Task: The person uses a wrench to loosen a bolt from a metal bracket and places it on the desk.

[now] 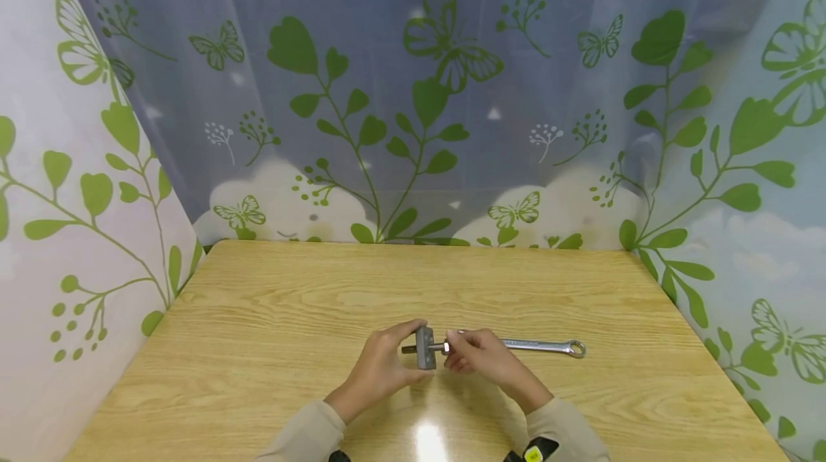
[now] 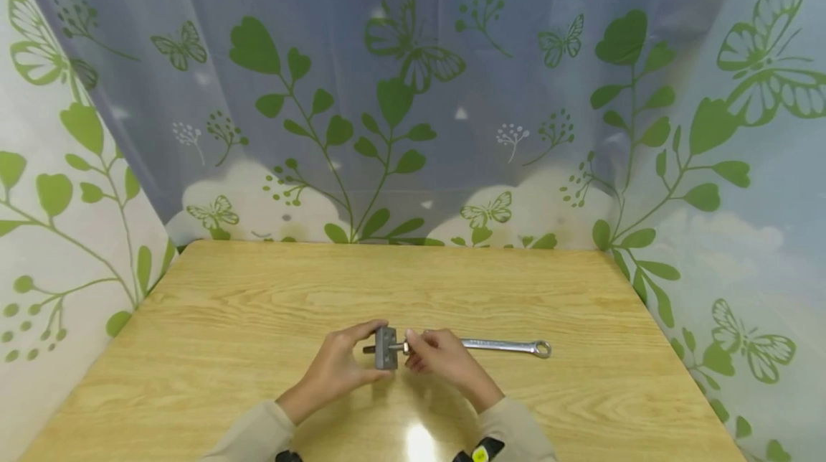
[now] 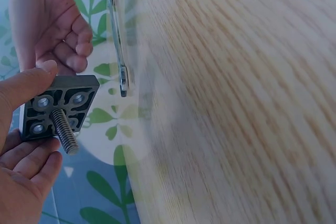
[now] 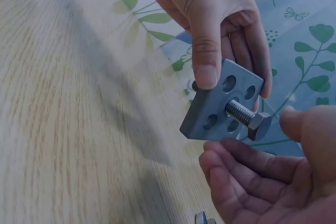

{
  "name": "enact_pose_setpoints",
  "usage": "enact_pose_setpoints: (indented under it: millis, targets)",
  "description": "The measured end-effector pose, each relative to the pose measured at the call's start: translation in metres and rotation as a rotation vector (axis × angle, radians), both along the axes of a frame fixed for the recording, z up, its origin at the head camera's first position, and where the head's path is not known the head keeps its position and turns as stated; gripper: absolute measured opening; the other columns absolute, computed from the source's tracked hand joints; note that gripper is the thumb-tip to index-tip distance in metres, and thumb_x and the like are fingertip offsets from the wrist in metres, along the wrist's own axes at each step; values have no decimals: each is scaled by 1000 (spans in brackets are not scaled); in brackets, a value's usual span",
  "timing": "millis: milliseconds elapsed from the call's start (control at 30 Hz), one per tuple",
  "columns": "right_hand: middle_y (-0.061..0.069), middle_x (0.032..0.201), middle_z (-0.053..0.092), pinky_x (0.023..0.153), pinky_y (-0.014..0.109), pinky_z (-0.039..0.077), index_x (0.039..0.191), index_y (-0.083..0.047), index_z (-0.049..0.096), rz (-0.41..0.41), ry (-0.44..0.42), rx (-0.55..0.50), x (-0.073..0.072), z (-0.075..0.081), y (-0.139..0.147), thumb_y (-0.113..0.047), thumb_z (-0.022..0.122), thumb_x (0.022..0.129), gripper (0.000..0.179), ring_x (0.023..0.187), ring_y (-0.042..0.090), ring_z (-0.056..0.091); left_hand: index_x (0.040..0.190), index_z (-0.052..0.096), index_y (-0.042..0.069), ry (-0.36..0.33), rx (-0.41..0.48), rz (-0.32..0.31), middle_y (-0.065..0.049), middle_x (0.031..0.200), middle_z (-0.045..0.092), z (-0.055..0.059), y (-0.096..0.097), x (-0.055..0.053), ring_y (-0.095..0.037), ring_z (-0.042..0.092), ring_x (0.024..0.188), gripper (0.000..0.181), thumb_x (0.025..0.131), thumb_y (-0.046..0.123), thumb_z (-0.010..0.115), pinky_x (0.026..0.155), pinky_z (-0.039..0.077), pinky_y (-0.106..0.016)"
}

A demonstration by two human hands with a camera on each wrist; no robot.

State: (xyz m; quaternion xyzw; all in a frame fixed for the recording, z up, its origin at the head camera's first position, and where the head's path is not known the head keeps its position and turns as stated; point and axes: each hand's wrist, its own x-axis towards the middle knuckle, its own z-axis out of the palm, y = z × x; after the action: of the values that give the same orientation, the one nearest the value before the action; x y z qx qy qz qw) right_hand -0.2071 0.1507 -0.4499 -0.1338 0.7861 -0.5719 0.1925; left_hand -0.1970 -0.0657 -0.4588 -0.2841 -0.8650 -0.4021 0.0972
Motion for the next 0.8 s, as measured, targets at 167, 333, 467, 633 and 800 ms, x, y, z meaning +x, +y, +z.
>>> enact_pose_setpoints:
  millis: [167, 333, 467, 633, 800]
  targets:
    - [9, 74, 68, 69, 40, 60, 91, 13, 65, -35, -31, 22, 2, 3, -3, -45, 41, 102, 63, 70, 23, 67, 125, 59, -1, 14, 1, 4, -16, 122, 64, 0, 1, 0, -28, 63, 112, 71, 62, 11, 90, 95, 53, -36]
    - [6, 72, 66, 66, 39, 59, 92, 11, 65, -46, 2, 33, 2, 2, -3, -37, 52, 99, 50, 68, 20, 65, 126, 58, -1, 14, -5, -2, -16, 122, 64, 0, 1, 0, -28, 63, 111, 71, 63, 11, 90, 95, 53, -36]
    - [6, 85, 66, 70, 34, 57, 103, 4, 66, -42, 97, 45, 1, 1, -2, -23, 64, 93, 28, 78, 19, 62, 126, 58, -2, 18, -13, -4, -16, 121, 65, 0, 0, 0, -28, 63, 110, 72, 63, 11, 90, 94, 54, -36]
    - [11, 96, 64, 72, 24, 54, 108, -1, 67, -34, 215, 23, -1, -1, 0, -4, 70, 86, 22, 85, 19, 60, 126, 58, -2, 8, -2, -1, -16, 121, 65, 0, 0, -1, -28, 63, 110, 72, 63, 10, 90, 94, 53, -37]
    - [11, 96, 64, 72, 23, 55, 107, 0, 67, -26, 226, 9, -1, 0, 0, -1, 69, 85, 22, 85, 19, 61, 126, 58, -1, -4, 2, 2, -16, 122, 65, 1, 0, -1, -28, 63, 111, 72, 63, 10, 90, 95, 53, -38]
